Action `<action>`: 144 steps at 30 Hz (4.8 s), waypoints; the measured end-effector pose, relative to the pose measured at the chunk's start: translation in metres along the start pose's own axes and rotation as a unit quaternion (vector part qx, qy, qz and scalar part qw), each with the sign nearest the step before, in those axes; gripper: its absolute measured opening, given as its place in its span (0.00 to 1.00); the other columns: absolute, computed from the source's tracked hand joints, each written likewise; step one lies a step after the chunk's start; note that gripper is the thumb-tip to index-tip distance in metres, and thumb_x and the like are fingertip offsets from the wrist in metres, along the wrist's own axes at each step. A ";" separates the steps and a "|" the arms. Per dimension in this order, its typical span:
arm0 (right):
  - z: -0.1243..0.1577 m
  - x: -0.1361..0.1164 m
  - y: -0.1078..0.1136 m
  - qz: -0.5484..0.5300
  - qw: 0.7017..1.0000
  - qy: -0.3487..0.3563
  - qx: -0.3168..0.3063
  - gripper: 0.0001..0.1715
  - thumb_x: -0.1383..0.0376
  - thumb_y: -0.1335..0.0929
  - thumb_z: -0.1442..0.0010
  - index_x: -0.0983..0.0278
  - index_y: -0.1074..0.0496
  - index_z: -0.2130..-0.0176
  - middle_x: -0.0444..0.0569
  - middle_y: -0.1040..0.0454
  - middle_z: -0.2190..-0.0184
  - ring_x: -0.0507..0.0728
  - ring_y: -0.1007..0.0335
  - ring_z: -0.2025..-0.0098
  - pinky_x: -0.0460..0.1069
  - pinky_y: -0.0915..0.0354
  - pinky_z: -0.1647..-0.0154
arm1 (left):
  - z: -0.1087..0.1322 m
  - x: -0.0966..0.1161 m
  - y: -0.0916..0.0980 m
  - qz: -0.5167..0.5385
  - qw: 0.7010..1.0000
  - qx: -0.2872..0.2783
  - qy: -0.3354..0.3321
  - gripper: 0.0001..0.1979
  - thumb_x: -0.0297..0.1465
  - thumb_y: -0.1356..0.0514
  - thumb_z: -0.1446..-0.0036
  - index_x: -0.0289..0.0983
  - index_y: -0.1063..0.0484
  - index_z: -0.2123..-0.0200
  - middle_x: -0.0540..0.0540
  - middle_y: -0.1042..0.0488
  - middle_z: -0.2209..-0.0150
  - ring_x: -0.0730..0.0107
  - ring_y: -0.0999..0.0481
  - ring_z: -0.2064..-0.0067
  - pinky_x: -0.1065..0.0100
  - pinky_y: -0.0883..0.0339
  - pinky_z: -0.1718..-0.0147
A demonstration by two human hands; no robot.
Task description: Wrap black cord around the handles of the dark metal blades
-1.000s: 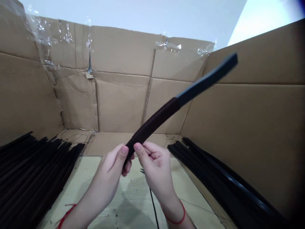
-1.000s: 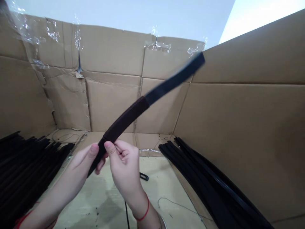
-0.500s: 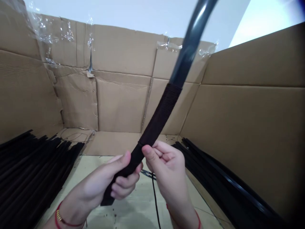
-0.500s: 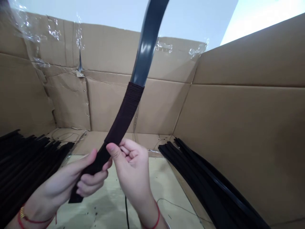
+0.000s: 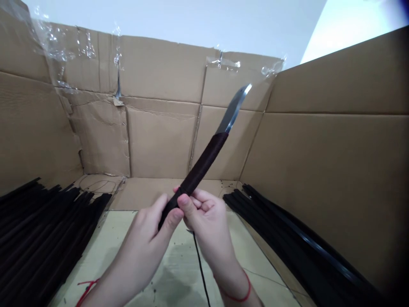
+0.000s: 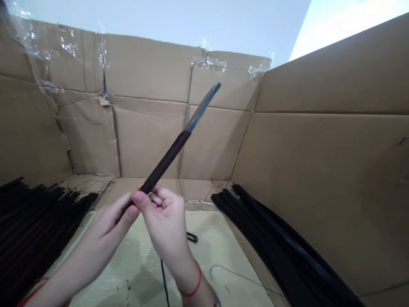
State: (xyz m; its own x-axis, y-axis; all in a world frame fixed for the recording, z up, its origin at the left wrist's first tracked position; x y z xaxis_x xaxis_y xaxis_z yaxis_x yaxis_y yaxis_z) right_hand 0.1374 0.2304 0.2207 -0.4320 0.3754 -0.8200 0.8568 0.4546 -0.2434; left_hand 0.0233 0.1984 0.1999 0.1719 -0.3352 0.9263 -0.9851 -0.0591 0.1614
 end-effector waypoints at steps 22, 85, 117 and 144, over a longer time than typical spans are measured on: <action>0.010 -0.009 -0.007 0.031 0.999 -0.037 -0.014 0.12 0.60 0.25 0.48 0.67 0.24 0.69 0.45 0.26 0.78 0.50 0.28 0.77 0.42 0.31 0.77 | 0.006 -0.013 -0.028 0.320 0.900 -0.272 0.119 0.30 0.60 0.45 0.48 0.36 0.40 0.73 0.58 0.52 0.82 0.82 0.58 0.82 0.78 0.61 0.85; 0.017 -0.012 -0.010 -0.014 0.997 0.012 0.069 0.09 0.67 0.27 0.48 0.67 0.31 0.73 0.40 0.29 0.85 0.47 0.30 0.85 0.35 0.35 0.85 | 0.006 -0.008 -0.031 0.413 0.872 -0.237 0.119 0.28 0.54 0.40 0.47 0.34 0.40 0.76 0.59 0.55 0.83 0.84 0.61 0.82 0.79 0.65 0.84; -0.002 -0.006 -0.003 0.000 0.991 -0.012 -0.131 0.15 0.56 0.24 0.49 0.64 0.19 0.66 0.39 0.42 0.85 0.49 0.40 0.78 0.44 0.39 0.75 | 0.000 -0.012 -0.016 0.191 0.975 -0.078 0.078 0.28 0.57 0.53 0.41 0.37 0.40 0.73 0.58 0.45 0.88 0.82 0.51 0.89 0.79 0.55 0.89; 0.000 -0.003 -0.007 0.009 0.994 -0.011 -0.110 0.15 0.57 0.29 0.42 0.67 0.23 0.65 0.44 0.28 0.82 0.50 0.32 0.81 0.44 0.35 0.79 | -0.002 -0.017 -0.020 0.296 0.943 -0.090 0.122 0.30 0.57 0.52 0.41 0.35 0.37 0.76 0.56 0.47 0.88 0.81 0.49 0.87 0.78 0.51 0.88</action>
State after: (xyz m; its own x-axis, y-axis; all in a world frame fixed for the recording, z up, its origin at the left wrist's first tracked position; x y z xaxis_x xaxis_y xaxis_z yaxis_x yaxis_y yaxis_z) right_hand 0.1333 0.2259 0.2249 -0.4081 0.3690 -0.8350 0.7819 0.6134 -0.1111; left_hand 0.0401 0.2070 0.1819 -0.3923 -0.0315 0.9193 -0.8961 0.2387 -0.3742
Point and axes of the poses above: each hand's wrist, its own z-axis away from the middle knuckle, its own y-axis out of the back of the hand, x = y × z, the point moved 5 cm from there along -z, towards the middle knuckle
